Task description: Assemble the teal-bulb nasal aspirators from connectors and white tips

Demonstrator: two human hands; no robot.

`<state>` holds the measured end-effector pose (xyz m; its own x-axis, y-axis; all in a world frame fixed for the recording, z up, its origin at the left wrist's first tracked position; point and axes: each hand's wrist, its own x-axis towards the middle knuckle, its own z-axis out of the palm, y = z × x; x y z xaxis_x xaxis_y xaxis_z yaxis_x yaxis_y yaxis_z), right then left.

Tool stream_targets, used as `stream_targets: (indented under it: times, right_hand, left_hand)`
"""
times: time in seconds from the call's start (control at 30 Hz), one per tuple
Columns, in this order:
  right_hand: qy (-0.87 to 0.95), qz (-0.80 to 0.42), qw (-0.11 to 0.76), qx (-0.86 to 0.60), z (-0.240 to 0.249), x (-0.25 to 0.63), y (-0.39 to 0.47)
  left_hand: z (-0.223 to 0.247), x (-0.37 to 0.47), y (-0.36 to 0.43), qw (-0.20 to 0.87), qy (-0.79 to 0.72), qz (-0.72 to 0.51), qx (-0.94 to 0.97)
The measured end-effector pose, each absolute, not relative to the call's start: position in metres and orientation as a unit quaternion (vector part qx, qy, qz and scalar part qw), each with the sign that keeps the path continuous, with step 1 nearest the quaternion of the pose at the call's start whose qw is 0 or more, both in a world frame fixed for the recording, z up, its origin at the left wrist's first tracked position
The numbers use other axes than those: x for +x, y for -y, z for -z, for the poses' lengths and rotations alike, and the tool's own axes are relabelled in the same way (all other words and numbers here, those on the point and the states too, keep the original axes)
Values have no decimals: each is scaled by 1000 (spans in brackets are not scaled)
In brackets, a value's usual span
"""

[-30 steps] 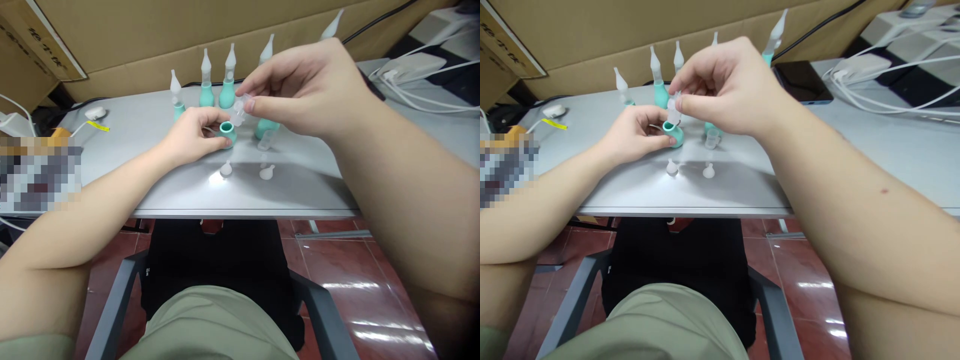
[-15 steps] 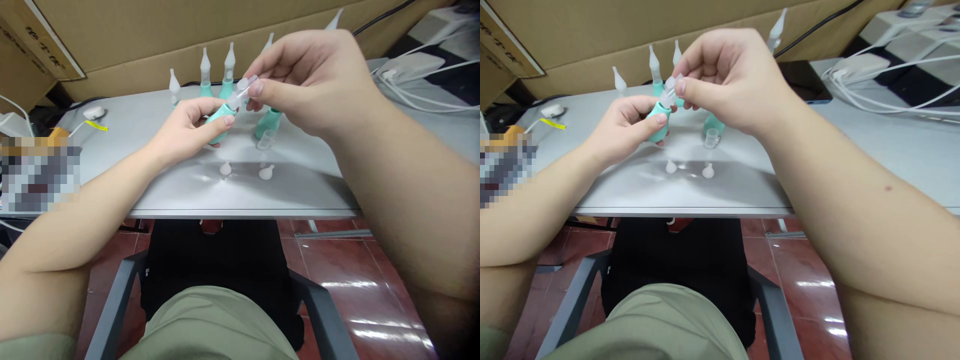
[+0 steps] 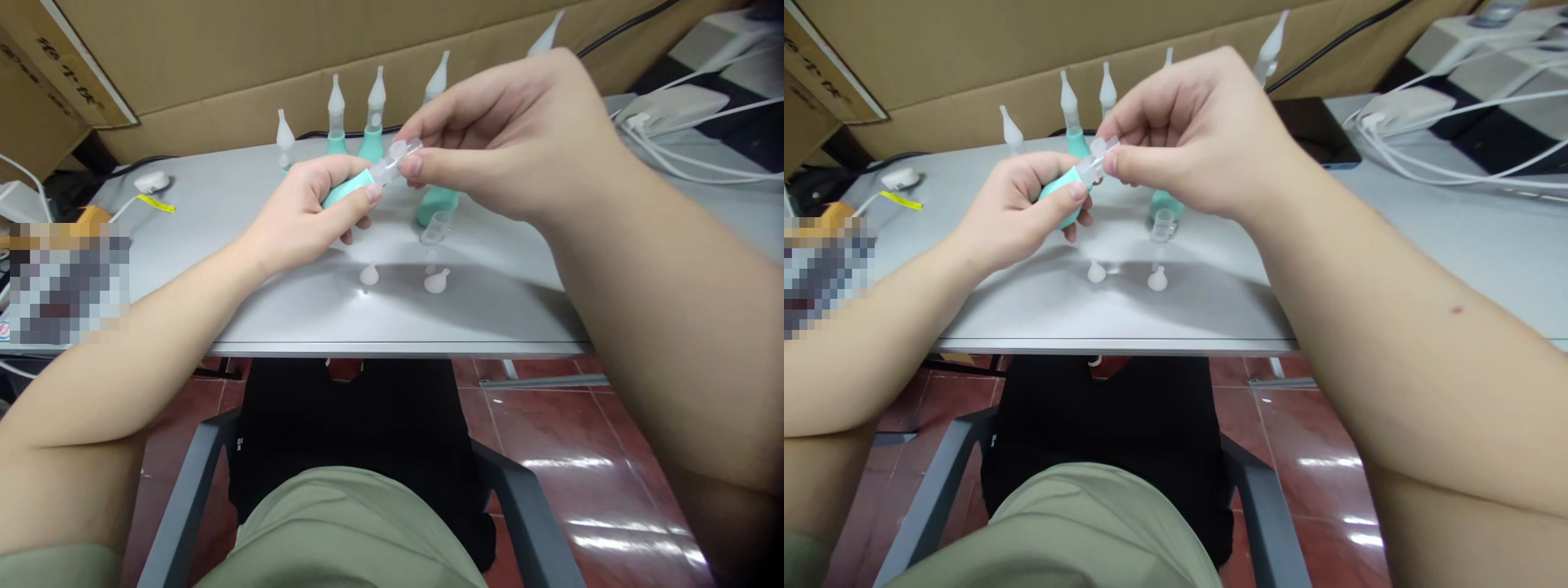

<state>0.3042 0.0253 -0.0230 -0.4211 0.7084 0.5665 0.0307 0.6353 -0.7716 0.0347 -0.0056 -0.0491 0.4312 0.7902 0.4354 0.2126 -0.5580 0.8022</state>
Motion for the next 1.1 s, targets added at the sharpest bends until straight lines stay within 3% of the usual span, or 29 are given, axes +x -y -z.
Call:
stream_targets:
  times: [0.73,1.1]
  right_hand:
    - [839,-250,420,-238,22,312,-24]
    - [804,-308,452,-232,27,305,-26]
  left_hand:
    - [38,35,14,234,-367,-400,806]
    - [38,34,16,243,-355,-414,802]
